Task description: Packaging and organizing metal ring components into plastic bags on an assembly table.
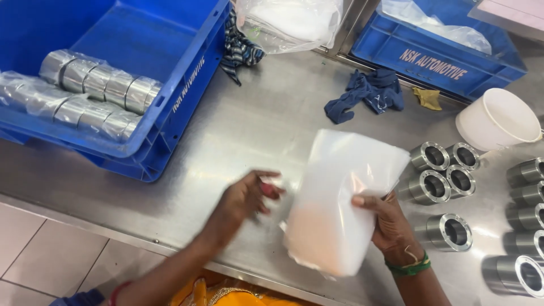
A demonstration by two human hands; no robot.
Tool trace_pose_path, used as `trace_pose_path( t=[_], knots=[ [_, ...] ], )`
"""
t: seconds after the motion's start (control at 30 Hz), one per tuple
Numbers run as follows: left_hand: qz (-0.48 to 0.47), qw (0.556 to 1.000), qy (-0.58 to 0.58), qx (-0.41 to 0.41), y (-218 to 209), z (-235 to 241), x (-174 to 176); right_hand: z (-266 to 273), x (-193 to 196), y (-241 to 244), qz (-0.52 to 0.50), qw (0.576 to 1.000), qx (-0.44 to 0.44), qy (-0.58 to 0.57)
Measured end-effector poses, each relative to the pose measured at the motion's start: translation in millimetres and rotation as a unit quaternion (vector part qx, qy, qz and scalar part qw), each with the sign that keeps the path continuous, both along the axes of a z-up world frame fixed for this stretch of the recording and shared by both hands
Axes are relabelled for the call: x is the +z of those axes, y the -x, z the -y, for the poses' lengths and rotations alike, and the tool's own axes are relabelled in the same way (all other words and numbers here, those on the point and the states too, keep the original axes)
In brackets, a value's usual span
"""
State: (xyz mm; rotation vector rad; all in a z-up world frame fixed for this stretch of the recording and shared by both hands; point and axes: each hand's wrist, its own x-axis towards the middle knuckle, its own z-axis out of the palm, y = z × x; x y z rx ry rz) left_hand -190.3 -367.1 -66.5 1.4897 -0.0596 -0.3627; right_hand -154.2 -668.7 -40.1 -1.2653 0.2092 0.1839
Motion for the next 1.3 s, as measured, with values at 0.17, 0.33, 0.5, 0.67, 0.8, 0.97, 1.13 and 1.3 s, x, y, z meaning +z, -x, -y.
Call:
trace_pose_path(
  t=[0.17,0.33,0.5,0.67,0.8,0.97,1.13,1.3],
  knots=[
    [0.128,0.988,-0.084,-0.002,-35.6,-11.9,19.8,-21.2,18.1,-3.2,-0.014,0.968,0.234,0.085],
    [0.102,0.976,-0.112,-0.154,-50.9,0.3,21.8,-27.8,-6.0,-11.5,-0.092,0.943,0.311,0.074],
    [0.022,0.985,-0.048,-0.164,-57.5,0.5,5.9,-37.2,-14.2,-15.9,-0.148,0.939,0.303,0.068],
    [-0.081,0.994,0.060,-0.033,-68.3,-17.3,1.1,-46.8,-1.7,-17.5,-0.125,0.953,0.268,0.072],
    [-0.018,0.999,-0.021,0.028,-64.0,-46.2,69.7,-44.1,8.0,-19.9,-0.078,0.953,0.265,0.123],
    [0.455,0.735,-0.484,0.137,-20.7,-26.1,132.5,-24.2,24.7,-27.8,0.003,0.956,0.194,0.219],
    [0.408,0.668,-0.622,0.006,9.3,62.2,14.9,15.5,31.7,-19.5,0.061,0.973,0.099,0.201],
    [0.295,0.773,-0.556,-0.074,20.7,73.8,5.5,73.7,39.8,7.3,0.107,0.960,0.010,0.260]
  ],
)
